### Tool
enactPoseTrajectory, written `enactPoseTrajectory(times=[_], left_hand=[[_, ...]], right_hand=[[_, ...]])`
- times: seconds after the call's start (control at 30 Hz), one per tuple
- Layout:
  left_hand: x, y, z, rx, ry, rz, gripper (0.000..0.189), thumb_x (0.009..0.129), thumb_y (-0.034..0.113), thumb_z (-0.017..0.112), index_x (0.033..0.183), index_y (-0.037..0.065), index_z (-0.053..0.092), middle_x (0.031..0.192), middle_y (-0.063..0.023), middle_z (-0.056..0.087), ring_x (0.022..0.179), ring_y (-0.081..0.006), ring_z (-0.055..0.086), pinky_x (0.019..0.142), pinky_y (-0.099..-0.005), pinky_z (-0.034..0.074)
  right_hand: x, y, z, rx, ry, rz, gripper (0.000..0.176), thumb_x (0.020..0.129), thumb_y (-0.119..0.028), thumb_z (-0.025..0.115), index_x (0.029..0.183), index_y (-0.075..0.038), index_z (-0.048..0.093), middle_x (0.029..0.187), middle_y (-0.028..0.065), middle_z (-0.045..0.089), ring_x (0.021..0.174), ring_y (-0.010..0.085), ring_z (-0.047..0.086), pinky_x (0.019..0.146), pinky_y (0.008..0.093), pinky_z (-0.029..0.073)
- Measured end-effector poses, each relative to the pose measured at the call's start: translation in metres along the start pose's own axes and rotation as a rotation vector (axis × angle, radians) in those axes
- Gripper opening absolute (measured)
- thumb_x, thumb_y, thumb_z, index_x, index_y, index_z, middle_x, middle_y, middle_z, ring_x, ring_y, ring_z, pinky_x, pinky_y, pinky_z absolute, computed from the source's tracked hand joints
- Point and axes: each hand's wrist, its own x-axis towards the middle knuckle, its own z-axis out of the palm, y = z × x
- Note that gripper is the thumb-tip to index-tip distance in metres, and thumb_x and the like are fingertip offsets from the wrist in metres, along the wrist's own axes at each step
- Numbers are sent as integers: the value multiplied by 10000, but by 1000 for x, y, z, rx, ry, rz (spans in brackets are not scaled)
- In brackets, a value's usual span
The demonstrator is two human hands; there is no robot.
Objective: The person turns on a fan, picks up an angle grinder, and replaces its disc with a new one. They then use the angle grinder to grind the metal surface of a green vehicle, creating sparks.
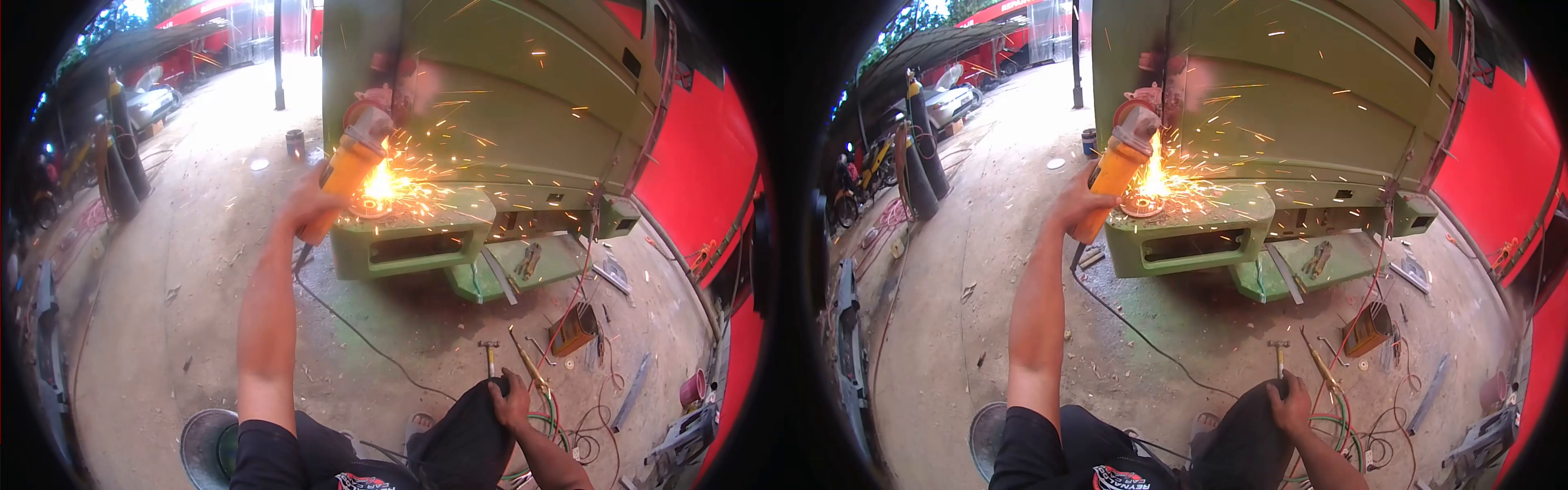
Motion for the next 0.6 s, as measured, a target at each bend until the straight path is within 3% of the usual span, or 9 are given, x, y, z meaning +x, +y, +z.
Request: enactPoseTrajectory(times=[0.5, 0.6], left_hand=[[-3, -2, 6, -14, 11, 36, 914, 660, 312, 871, 1424, 5, 474, 1230, -171, 670, 1135, -271, 646, 992, -396, 491], [4, -7, 7, -150, 9, 64, 909, 661, 269, 870, 1431, 4, 466, 1244, -157, 655, 1130, -254, 642, 984, -388, 497]], right_hand=[[-1, 7, 4, 10, 21, -13, 567, 881, -368, 698, 1328, -44, 567, 1158, 208, 628, 1099, 392, 604, 965, 462, 475], [-1, 3, 1, 12, 25, -2, 570, 876, -366, 704, 1322, -39, 566, 1150, 207, 627, 1097, 387, 601, 964, 463, 473]])
